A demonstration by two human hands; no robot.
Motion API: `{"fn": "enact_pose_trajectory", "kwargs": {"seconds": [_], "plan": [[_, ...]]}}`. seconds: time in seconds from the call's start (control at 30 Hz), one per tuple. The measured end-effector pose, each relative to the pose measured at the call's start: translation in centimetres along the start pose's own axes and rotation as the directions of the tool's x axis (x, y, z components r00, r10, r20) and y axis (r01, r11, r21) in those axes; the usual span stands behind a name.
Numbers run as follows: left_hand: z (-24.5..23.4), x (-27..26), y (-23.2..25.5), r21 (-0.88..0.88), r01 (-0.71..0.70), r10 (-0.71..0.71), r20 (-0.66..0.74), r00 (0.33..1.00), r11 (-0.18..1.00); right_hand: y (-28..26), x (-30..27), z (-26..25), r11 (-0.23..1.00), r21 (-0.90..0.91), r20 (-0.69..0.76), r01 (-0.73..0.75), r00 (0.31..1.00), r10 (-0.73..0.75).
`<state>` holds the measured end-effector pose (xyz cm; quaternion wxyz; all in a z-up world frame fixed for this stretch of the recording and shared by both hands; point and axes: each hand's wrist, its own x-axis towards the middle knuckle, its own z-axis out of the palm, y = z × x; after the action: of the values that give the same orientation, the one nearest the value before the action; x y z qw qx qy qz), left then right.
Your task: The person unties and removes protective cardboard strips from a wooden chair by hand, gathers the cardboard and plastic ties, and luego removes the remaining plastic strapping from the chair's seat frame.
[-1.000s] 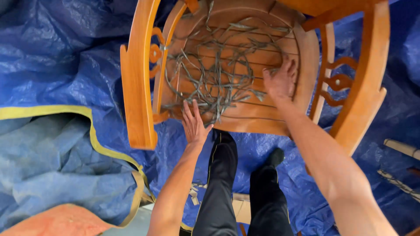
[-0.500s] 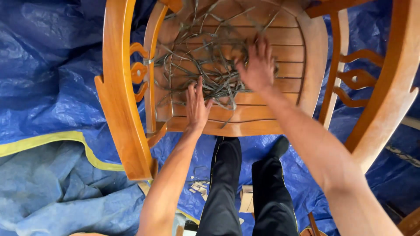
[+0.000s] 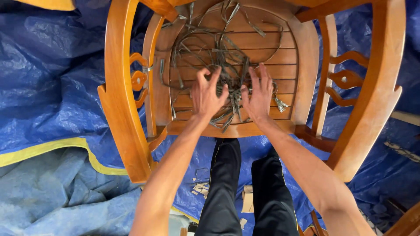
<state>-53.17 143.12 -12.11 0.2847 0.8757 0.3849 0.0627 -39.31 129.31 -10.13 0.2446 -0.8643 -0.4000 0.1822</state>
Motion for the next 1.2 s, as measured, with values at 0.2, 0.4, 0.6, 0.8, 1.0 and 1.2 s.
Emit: {"fn": "enact_pose_trajectory", "kwargs": {"seconds": [0.2,0.4,0.6,0.8,1.0,1.2], "plan": [[-0.9,6.9,-4.9,0.122,0.006,0.016,-0.181,0.983,0.992,3.2,-3.5,1.7,0.939,0.044,-0.301,-0.340,0.892,0.337],[-1.5,10.3,-3.5,0.035,0.286,-0.288,0.045,0.957,0.957,3.8,-4.7,3.6,0.846,0.101,-0.159,-0.524,0.831,0.533],[6.6,3.2,3.5,-0.195,0.241,-0.186,0.263,0.947,0.951,1.2,-1.2,3.1,0.959,0.116,-0.014,-0.257,0.965,0.260],[7.4,-1.8,8.8,-0.400,0.407,-0.176,0.500,0.848,0.822,3.8,-1.6,4.4,0.972,0.021,-0.008,-0.233,0.972,0.233],[1.0,-4.1,8.0,-0.301,0.008,0.009,0.053,0.999,0.954,5.4,0.4,2.4,0.986,-0.131,0.052,-0.104,0.992,0.112],[-0.5,-10.4,6.6,-0.142,-0.007,0.018,0.075,0.997,0.990,8.4,1.4,3.7,0.982,0.045,0.053,-0.185,0.982,0.183]]}}
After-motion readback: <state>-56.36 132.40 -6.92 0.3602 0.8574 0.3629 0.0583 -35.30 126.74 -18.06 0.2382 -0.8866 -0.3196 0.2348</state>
